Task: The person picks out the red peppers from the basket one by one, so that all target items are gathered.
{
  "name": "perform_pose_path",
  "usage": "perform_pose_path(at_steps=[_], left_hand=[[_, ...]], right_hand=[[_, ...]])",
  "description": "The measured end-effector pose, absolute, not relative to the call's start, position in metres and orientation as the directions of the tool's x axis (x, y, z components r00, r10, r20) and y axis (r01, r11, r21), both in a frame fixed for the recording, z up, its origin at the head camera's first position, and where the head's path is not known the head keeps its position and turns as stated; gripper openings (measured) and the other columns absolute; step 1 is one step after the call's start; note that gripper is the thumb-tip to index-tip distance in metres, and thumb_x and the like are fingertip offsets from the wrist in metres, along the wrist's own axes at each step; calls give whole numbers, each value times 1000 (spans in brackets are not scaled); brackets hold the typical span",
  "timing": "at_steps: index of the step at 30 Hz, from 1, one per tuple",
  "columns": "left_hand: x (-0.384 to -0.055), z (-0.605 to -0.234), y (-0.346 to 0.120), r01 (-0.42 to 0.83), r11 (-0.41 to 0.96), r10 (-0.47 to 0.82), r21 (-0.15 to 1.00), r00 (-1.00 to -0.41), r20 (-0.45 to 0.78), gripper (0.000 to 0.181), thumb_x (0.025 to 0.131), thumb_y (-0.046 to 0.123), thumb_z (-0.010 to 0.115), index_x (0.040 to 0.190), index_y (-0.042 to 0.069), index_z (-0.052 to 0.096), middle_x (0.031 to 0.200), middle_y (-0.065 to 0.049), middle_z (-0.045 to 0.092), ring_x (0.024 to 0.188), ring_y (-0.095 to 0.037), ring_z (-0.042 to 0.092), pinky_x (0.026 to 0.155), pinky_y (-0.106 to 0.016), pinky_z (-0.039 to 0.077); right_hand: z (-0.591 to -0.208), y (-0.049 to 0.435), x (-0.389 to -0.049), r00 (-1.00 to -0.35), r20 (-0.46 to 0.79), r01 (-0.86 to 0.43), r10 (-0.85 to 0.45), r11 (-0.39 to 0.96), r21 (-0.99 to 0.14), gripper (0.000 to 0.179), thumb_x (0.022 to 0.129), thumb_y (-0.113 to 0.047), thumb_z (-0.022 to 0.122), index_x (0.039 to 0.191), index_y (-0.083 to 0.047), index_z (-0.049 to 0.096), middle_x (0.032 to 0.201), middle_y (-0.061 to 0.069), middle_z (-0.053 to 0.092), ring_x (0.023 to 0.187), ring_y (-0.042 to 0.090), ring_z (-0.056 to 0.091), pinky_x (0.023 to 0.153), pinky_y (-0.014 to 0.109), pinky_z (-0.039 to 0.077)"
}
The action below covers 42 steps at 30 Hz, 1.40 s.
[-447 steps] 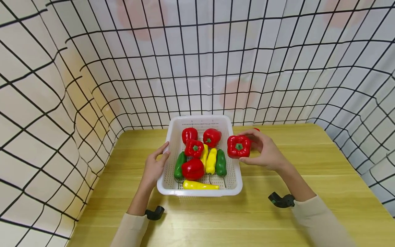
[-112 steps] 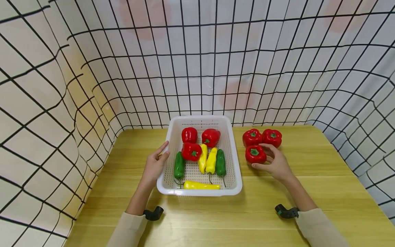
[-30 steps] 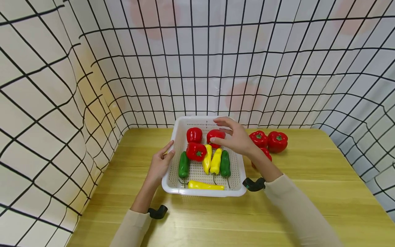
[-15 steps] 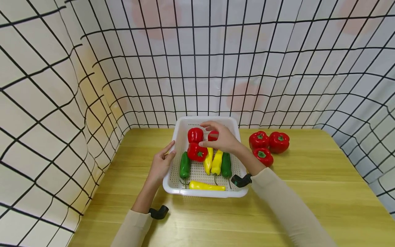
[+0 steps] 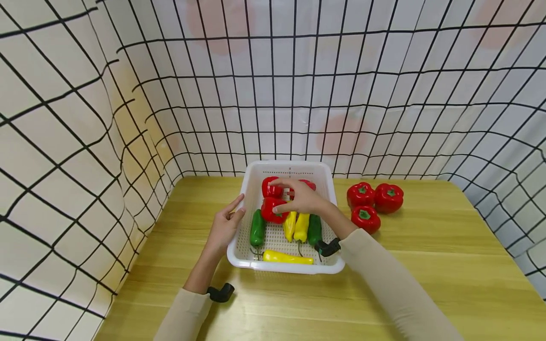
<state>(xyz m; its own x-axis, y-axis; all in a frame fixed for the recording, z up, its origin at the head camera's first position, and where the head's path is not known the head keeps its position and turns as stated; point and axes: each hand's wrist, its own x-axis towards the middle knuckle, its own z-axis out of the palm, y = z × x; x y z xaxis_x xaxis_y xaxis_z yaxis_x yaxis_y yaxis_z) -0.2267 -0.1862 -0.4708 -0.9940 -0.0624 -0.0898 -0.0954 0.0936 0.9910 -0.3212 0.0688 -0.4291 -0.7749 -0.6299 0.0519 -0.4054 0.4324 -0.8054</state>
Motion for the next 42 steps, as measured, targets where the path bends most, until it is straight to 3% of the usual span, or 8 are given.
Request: perform_pose_path(at_steps=[6, 15, 20, 26, 35, 42], left_hand=[[-228, -472, -187, -98, 108, -63, 989, -994, -92, 46, 105, 31, 61, 150, 37, 53, 135, -24, 66, 111, -36, 71, 84, -44, 65], [-225, -471, -185, -96, 112, -64, 989, -994, -90, 46, 105, 29, 61, 150, 37, 53, 133, -24, 67, 110, -37, 72, 83, -45, 65], [-225, -471, -185, -93, 110, -60, 989, -994, -87, 47, 105, 30, 61, 150, 37, 53, 137, -23, 65, 114, -38, 71, 85, -46, 65], [-226, -471, -187, -102, 103, -55, 989, -994, -97, 47, 105, 31, 61, 151, 37, 53, 137, -24, 65, 114, -39, 70, 84, -47, 65], [-226, -469, -186, -107, 98, -50, 989, -993, -103, 49, 105, 31, 60, 153, 36, 50, 141, -22, 62, 119, -40, 68, 87, -49, 64], [-227, -471, -186, -95, 98, -56, 991, -994, -90, 46, 105, 30, 61, 150, 37, 53, 137, -23, 65, 116, -40, 69, 86, -49, 64]], right_hand=[[-434, 68, -319, -722, -9, -416, -692, 444, -793, 75, 81, -24, 87, 148, -19, 54, 156, 5, 49, 143, 36, 46, 113, 55, 49], [-440, 71, -318, -654, -85, -467, -752, 490, -736, 71, 81, -21, 87, 146, -26, 58, 160, -2, 46, 144, 27, 45, 119, 56, 42], [-442, 72, -317, -668, -87, -437, -739, 485, -758, 82, 78, -10, 89, 151, -23, 52, 153, 0, 52, 133, 28, 51, 111, 50, 52], [-440, 72, -314, -732, -105, -409, -673, 557, -723, 81, 76, -16, 91, 147, -27, 54, 135, 3, 61, 117, 26, 58, 93, 37, 62], [-442, 71, -318, -765, -58, -418, -642, 563, -713, 76, 77, -39, 90, 145, -23, 58, 142, 4, 60, 129, 27, 55, 108, 49, 54], [-444, 72, -319, -759, -54, -389, -648, 519, -761, 70, 77, -39, 91, 136, -20, 60, 140, 1, 62, 134, 24, 55, 111, 43, 52]])
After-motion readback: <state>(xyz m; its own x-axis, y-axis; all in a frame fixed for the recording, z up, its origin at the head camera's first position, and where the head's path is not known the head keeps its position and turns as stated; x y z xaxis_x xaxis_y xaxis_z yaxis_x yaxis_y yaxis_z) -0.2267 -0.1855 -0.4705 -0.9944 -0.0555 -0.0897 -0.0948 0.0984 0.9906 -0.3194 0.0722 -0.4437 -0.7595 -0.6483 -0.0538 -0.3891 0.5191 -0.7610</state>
